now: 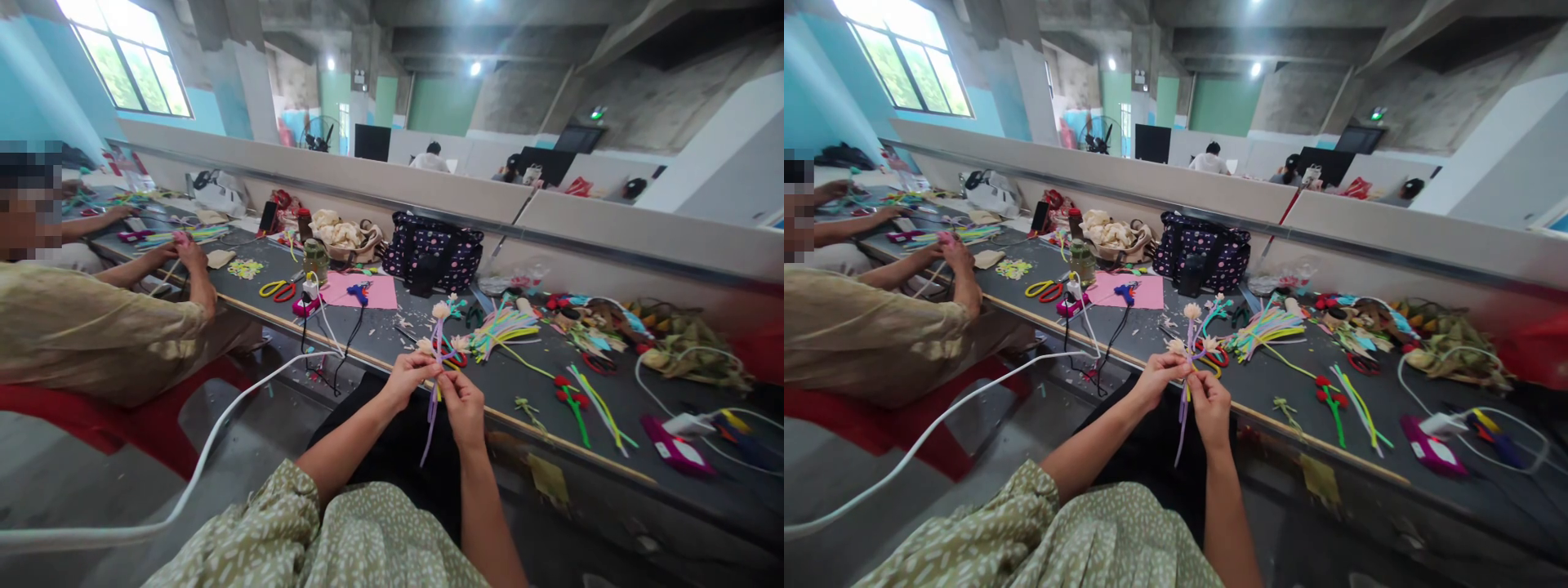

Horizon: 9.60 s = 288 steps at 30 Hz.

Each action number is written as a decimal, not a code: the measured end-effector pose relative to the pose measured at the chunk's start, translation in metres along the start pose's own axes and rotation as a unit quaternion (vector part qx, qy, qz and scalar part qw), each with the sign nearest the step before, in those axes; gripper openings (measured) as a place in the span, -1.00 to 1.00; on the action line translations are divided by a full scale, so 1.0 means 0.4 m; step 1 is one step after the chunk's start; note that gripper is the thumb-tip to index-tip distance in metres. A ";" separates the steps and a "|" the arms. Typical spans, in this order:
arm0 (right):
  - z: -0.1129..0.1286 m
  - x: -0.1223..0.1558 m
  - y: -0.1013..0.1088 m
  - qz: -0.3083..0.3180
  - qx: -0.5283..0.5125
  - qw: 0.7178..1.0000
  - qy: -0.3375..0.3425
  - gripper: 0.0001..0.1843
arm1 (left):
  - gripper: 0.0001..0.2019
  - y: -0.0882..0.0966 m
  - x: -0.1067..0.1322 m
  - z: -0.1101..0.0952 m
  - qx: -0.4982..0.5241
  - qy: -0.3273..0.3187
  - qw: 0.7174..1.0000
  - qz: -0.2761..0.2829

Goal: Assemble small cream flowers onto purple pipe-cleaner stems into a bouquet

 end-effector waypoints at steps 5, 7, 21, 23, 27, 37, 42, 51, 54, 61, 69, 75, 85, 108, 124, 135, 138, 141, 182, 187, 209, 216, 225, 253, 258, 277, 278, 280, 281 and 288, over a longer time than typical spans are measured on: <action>-0.039 -0.003 -0.021 0.044 -0.166 0.981 -0.084 -0.71 | -0.75 -0.010 0.003 0.020 0.043 0.034 0.998 0.023; -0.046 -0.002 -0.028 0.052 -0.214 0.970 -0.104 -0.71 | -0.74 -0.014 0.005 0.032 0.066 0.057 0.996 0.023; -0.084 0.000 -0.046 0.060 -0.234 0.962 -0.128 -0.76 | -0.72 -0.003 0.002 0.052 0.076 0.094 0.992 0.017; -0.076 -0.004 -0.034 0.055 -0.195 0.973 -0.106 -0.77 | -0.73 0.007 0.000 0.050 0.059 0.091 0.994 0.011; -0.031 -0.007 -0.005 0.034 -0.072 0.996 -0.031 -0.78 | -0.73 0.023 -0.005 0.050 0.033 0.080 0.996 0.005; 0.062 0.030 0.021 -0.055 0.206 0.974 0.081 -0.74 | -0.71 0.019 -0.006 0.026 -0.016 0.047 0.998 0.022; 0.079 0.037 0.019 -0.072 0.238 0.963 0.102 -0.76 | -0.71 0.010 -0.004 0.005 -0.023 0.023 0.999 0.023; 0.000 0.021 0.014 0.005 -0.067 0.997 -0.031 -0.77 | -0.70 -0.036 0.019 0.043 0.125 0.112 0.983 0.073; -0.037 0.015 0.003 0.021 -0.165 0.982 -0.086 -0.74 | -0.70 -0.048 0.021 0.042 0.137 0.117 0.979 0.090; -0.062 0.009 -0.015 0.024 -0.210 0.969 -0.131 -0.68 | -0.68 -0.045 0.016 0.027 0.115 0.088 0.986 0.083; -0.021 0.014 0.024 -0.071 -0.122 0.989 -0.046 -0.72 | -0.66 -0.029 0.020 0.008 0.046 0.040 0.998 0.030; 0.031 0.038 0.046 -0.168 0.175 0.968 0.057 -0.67 | -0.65 -0.024 0.022 -0.001 0.026 0.015 0.999 0.015; 0.095 0.067 -0.013 -0.226 0.411 0.853 0.226 -0.70 | -0.68 -0.009 0.012 -0.003 -0.016 -0.020 0.999 -0.045; -0.054 -0.005 -0.023 0.026 -0.181 0.975 -0.123 -0.66 | -0.70 -0.026 0.012 0.028 0.099 0.082 0.992 0.006; -0.074 0.003 -0.041 0.044 -0.297 0.937 -0.180 -0.73 | -0.69 -0.036 0.019 0.071 0.171 0.141 0.975 0.023; -0.015 0.004 0.040 -0.129 0.037 0.991 -0.004 -0.63 | -0.68 -0.007 0.019 0.027 0.024 0.007 1.000 -0.016; 0.008 0.019 0.038 -0.170 0.173 0.969 0.036 -0.61 | -0.71 0.004 0.016 0.025 -0.001 -0.017 0.999 -0.043; 0.033 0.035 0.017 -0.191 0.275 0.938 0.092 -0.60 | -0.72 0.006 0.014 0.019 -0.024 -0.034 0.998 -0.056; -0.070 0.011 -0.063 0.117 -0.308 0.925 -0.189 -0.71 | -0.71 -0.059 0.033 0.044 0.190 0.123 0.973 0.038; -0.061 0.014 -0.066 0.092 -0.319 0.925 -0.185 -0.69 | -0.70 -0.056 0.027 0.054 0.202 0.126 0.970 0.041; 0.014 0.030 0.020 -0.157 0.115 0.980 0.037 -0.69 | -0.78 -0.003 0.013 0.017 0.024 -0.011 0.999 -0.028; 0.018 0.008 0.013 -0.033 -0.023 0.999 0.006 -0.73 | -0.75 -0.017 0.009 0.013 0.057 0.051 0.997 0.011; -0.050 0.001 -0.026 0.054 -0.251 0.958 -0.128 -0.74 | -0.70 -0.049 0.016 0.059 0.180 0.159 0.969 0.049; -0.030 0.004 -0.009 -0.024 -0.245 0.964 -0.096 -0.70 | -0.66 -0.055 0.024 -0.025 0.036 0.003 0.996 0.076; -0.038 0.003 0.016 -0.073 -0.243 0.963 -0.089 -0.69 | -0.51 -0.068 0.040 0.007 0.047 0.038 0.993 0.101; 0.023 0.045 0.032 -0.192 0.161 0.966 0.069 -0.68 | -0.76 -0.024 0.007 -0.041 -0.090 -0.075 0.993 -0.007; 0.027 0.046 0.027 -0.182 0.172 0.965 0.076 -0.67 | -0.78 -0.019 0.005 -0.047 -0.103 -0.088 0.991 -0.011; 0.032 0.045 0.017 -0.152 0.179 0.969 0.083 -0.67 | -0.81 -0.011 0.005 -0.059 -0.125 -0.110 0.986 -0.014; 0.033 0.043 0.012 -0.136 0.176 0.971 0.083 -0.66 | -0.81 -0.010 0.005 -0.063 -0.130 -0.114 0.985 -0.012; 0.022 0.021 0.007 -0.058 0.055 0.996 0.028 -0.69 | -0.77 -0.007 0.006 -0.033 -0.017 -0.032 0.999 -0.002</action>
Point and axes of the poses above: each hand's wrist, its own x-axis away from the middle knuckle, its own y-axis out of the back of the hand, z = x × y, the point moved 9 cm from there along -x, towards the middle knuckle, and after that the axes turned 8 degrees about -y, right-handed, at the moved point
